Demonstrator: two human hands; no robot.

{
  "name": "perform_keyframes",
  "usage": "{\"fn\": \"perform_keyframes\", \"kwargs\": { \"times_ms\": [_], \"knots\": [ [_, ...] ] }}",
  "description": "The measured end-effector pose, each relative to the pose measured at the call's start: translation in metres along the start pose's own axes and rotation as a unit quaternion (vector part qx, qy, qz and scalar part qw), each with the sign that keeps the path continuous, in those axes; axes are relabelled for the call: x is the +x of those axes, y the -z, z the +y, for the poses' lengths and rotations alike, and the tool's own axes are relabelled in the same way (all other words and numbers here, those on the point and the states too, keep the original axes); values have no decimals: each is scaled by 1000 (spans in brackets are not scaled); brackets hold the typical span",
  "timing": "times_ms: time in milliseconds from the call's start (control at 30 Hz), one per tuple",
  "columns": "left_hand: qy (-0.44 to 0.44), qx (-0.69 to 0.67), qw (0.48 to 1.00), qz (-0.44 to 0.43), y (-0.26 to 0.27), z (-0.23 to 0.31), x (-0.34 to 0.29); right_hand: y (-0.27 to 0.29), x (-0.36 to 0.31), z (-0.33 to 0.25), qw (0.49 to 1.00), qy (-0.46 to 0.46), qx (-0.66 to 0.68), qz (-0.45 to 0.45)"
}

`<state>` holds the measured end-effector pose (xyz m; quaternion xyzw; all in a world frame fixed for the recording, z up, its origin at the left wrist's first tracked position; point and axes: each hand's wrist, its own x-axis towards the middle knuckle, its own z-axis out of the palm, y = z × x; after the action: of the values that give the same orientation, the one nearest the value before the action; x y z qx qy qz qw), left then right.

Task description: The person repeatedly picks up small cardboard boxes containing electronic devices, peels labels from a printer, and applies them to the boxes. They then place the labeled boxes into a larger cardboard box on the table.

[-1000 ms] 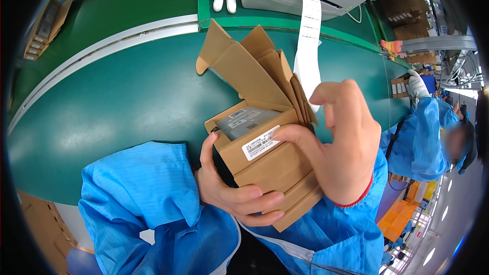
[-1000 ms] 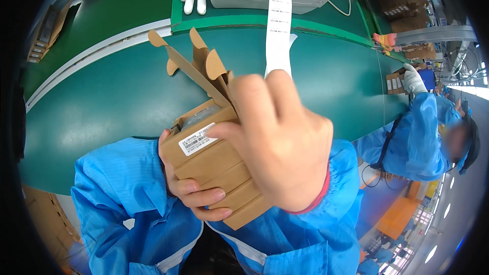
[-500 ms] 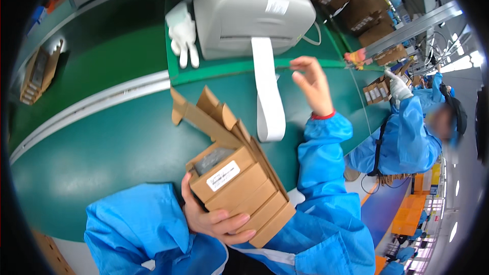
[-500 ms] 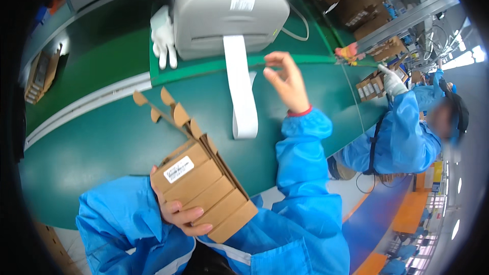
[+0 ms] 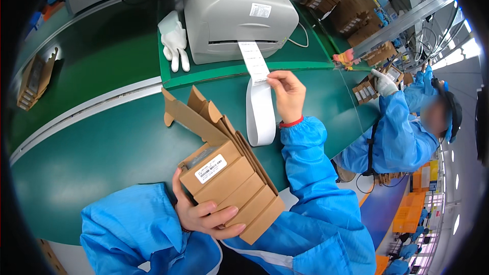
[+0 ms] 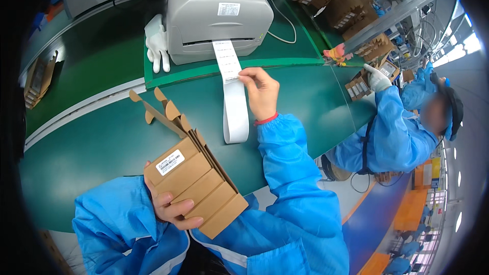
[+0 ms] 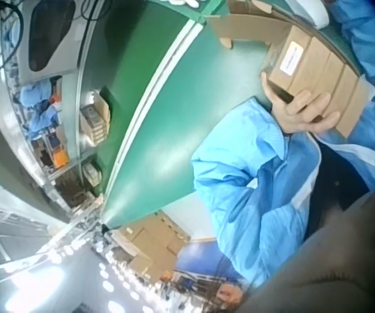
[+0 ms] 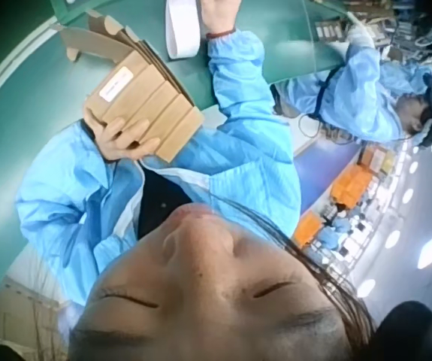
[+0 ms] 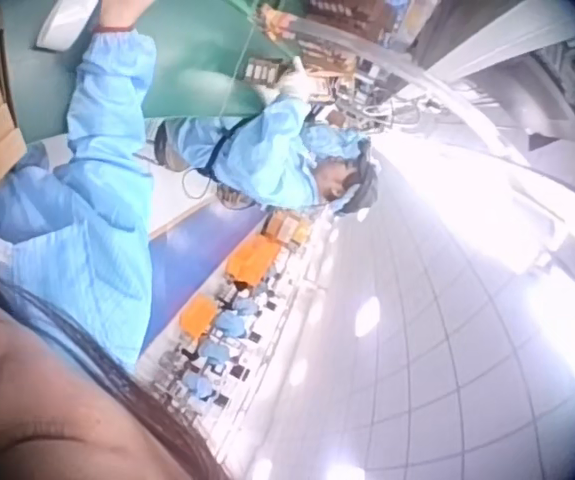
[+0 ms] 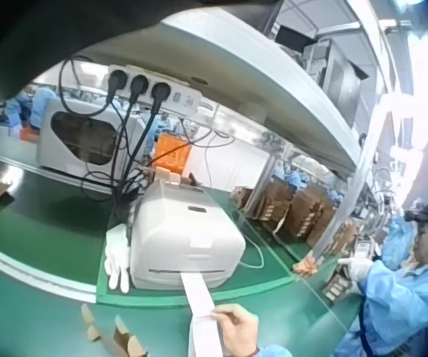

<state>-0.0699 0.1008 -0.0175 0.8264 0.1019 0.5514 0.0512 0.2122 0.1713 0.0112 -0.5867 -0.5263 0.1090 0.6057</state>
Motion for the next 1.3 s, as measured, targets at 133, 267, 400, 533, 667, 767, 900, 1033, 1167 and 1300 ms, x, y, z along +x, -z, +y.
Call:
{"fn": "perform_keyframes", "kwargs": {
  "times_ms": [133,267,400,533,667,767,900,1033,1167,1300],
  "knots": [
    [-14,3,1000,-22,5,-3,4,2,-9,-17,993,45,-104,43],
    [-29,-13,999,-26,2,-3,9,21,-32,-85,991,66,-68,90],
    [-12,13,999,-29,8,-3,2,1,-64,-166,978,-115,48,-169],
    [-15,13,999,-28,5,-2,4,-10,-66,-179,960,-41,-85,-263],
    [-18,19,999,-31,4,-3,3,-14,-63,-183,946,-40,-121,-297],
    [-14,24,999,-23,2,-2,3,-13,-63,-187,939,-39,-145,-311],
    [-11,14,999,-37,5,-1,4,-15,-64,-187,934,-19,-171,-312],
    [-15,7,999,-45,6,-2,3,-20,-65,-186,918,53,-238,-314],
    [-11,11,999,-42,10,-4,2,-24,-60,-188,900,65,-327,-280],
    [-14,17,999,-32,6,-2,3,0,-23,-153,968,107,-182,-139]
  ]
}}
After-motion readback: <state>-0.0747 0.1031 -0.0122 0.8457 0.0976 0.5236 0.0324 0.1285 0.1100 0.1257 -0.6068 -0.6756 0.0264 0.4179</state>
